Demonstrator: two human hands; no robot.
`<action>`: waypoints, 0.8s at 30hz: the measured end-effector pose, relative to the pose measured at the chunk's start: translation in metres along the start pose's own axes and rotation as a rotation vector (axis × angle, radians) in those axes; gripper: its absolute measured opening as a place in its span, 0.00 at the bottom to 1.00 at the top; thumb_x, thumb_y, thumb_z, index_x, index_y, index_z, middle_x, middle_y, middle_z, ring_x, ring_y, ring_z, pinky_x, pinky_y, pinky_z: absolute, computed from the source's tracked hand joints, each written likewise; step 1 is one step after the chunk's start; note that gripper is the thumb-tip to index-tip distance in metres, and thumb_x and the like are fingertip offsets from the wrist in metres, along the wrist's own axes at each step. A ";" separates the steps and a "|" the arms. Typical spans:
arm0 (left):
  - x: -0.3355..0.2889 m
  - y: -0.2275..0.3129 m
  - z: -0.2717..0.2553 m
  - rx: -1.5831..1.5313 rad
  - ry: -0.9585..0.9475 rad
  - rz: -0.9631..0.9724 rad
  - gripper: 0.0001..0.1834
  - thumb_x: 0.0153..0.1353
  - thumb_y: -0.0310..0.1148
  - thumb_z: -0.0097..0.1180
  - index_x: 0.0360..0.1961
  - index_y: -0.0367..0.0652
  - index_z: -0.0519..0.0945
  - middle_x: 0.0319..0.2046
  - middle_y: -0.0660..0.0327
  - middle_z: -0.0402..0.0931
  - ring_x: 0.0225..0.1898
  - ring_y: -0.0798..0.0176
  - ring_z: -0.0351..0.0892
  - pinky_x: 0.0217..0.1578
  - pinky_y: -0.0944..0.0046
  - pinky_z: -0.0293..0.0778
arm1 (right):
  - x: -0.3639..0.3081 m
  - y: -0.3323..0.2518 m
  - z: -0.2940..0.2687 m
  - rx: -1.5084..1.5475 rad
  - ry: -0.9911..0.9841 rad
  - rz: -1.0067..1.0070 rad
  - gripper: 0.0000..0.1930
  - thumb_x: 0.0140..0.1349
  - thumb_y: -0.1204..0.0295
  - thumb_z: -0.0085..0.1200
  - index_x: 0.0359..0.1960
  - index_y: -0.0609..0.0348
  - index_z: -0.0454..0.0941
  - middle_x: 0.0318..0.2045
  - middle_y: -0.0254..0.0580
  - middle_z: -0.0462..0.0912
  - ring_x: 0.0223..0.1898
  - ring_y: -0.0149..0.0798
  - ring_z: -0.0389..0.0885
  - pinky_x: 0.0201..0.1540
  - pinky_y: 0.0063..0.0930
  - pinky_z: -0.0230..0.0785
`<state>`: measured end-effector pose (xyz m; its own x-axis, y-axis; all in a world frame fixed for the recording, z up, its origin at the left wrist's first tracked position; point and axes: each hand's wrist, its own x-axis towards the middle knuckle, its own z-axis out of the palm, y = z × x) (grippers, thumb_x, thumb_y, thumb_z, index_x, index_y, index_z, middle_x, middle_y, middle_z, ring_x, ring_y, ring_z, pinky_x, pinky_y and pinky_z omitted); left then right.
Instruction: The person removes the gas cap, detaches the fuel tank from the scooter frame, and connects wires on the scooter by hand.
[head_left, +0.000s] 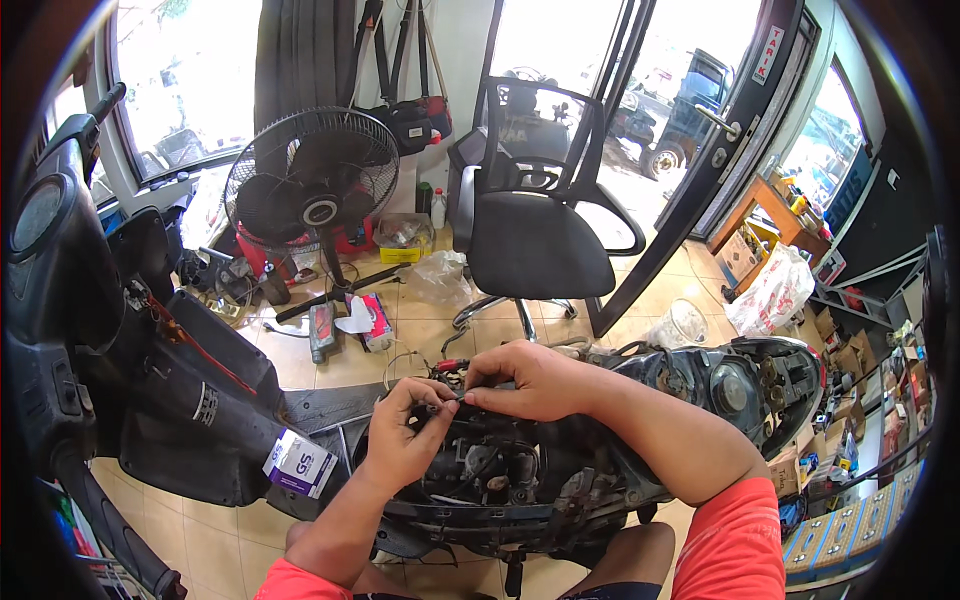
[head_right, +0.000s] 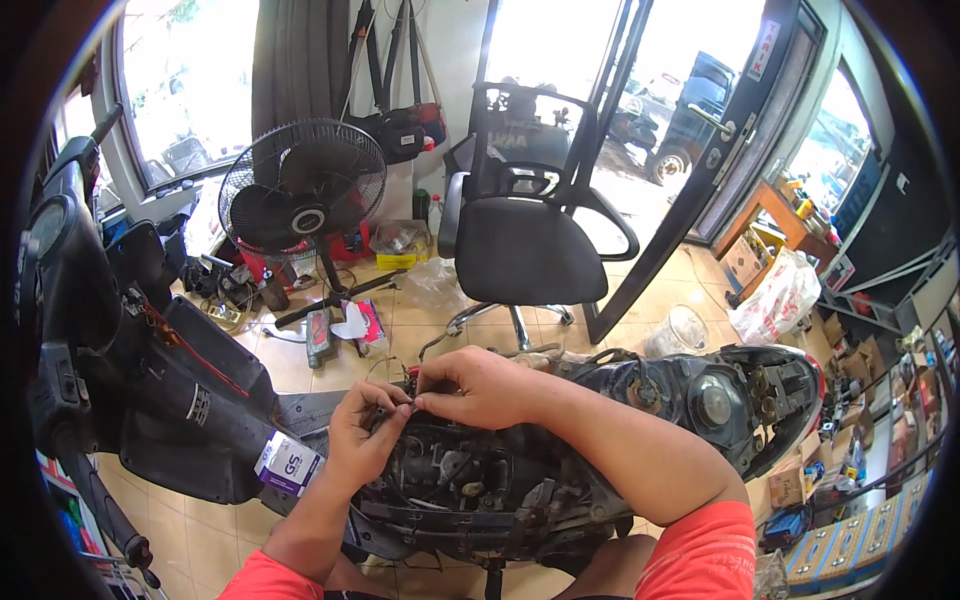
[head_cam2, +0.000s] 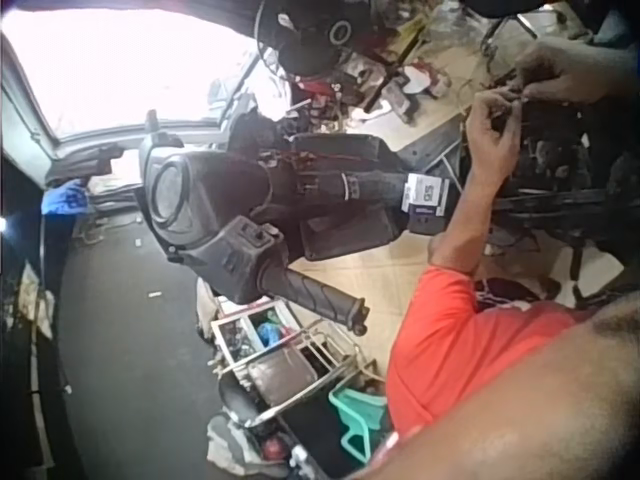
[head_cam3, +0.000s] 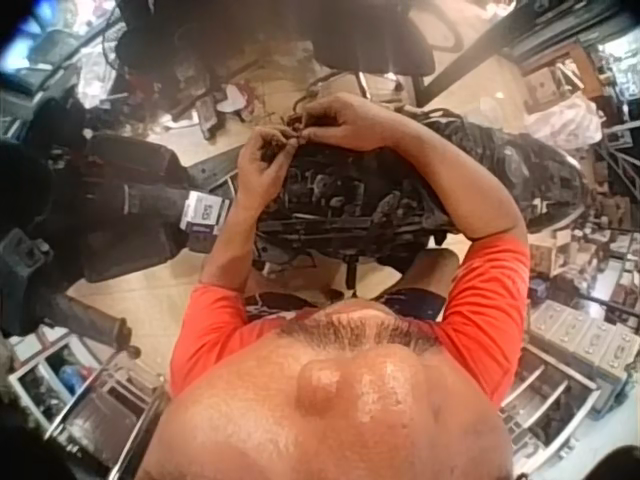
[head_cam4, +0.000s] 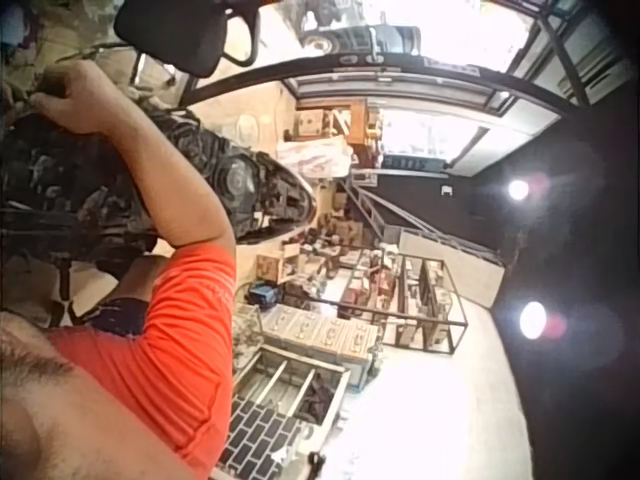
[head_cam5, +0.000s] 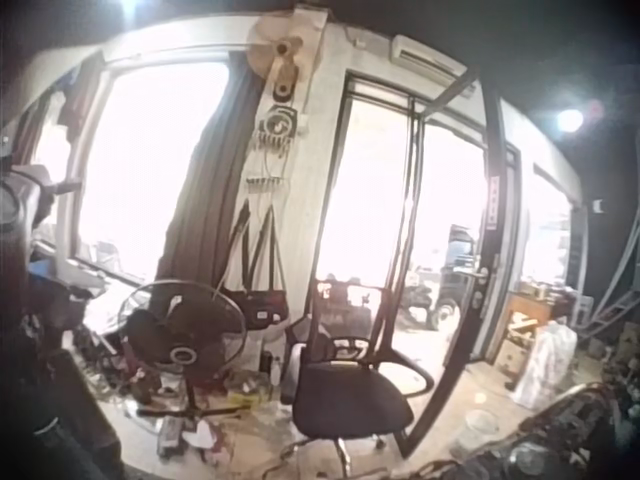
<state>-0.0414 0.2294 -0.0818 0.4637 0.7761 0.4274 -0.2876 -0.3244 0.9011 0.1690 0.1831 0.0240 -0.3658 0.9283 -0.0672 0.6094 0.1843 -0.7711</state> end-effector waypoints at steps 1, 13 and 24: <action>0.000 0.000 0.000 0.006 -0.017 0.001 0.09 0.61 0.19 0.62 0.36 0.39 0.73 0.37 0.57 0.83 0.35 0.72 0.78 0.39 0.70 0.74 | 0.000 0.001 0.000 0.000 0.007 -0.019 0.11 0.66 0.67 0.58 0.42 0.64 0.81 0.35 0.48 0.84 0.38 0.43 0.83 0.44 0.35 0.74; 0.003 0.014 -0.005 -0.106 -0.141 -0.226 0.11 0.64 0.28 0.64 0.46 0.38 0.80 0.36 0.62 0.81 0.40 0.71 0.79 0.45 0.66 0.75 | 0.000 -0.002 -0.001 -0.045 0.045 -0.139 0.08 0.61 0.70 0.61 0.38 0.60 0.82 0.33 0.46 0.78 0.37 0.45 0.80 0.40 0.37 0.71; 0.000 0.013 -0.008 -0.146 -0.126 -0.307 0.10 0.67 0.26 0.62 0.47 0.38 0.79 0.37 0.68 0.78 0.37 0.80 0.73 0.36 0.76 0.70 | 0.004 -0.006 0.005 -0.075 0.053 0.000 0.05 0.65 0.75 0.59 0.35 0.64 0.82 0.33 0.41 0.80 0.37 0.36 0.79 0.41 0.28 0.71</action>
<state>-0.0522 0.2295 -0.0710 0.6441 0.7496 0.1524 -0.2316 0.0013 0.9728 0.1607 0.1838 0.0253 -0.3289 0.9438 -0.0322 0.6616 0.2059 -0.7211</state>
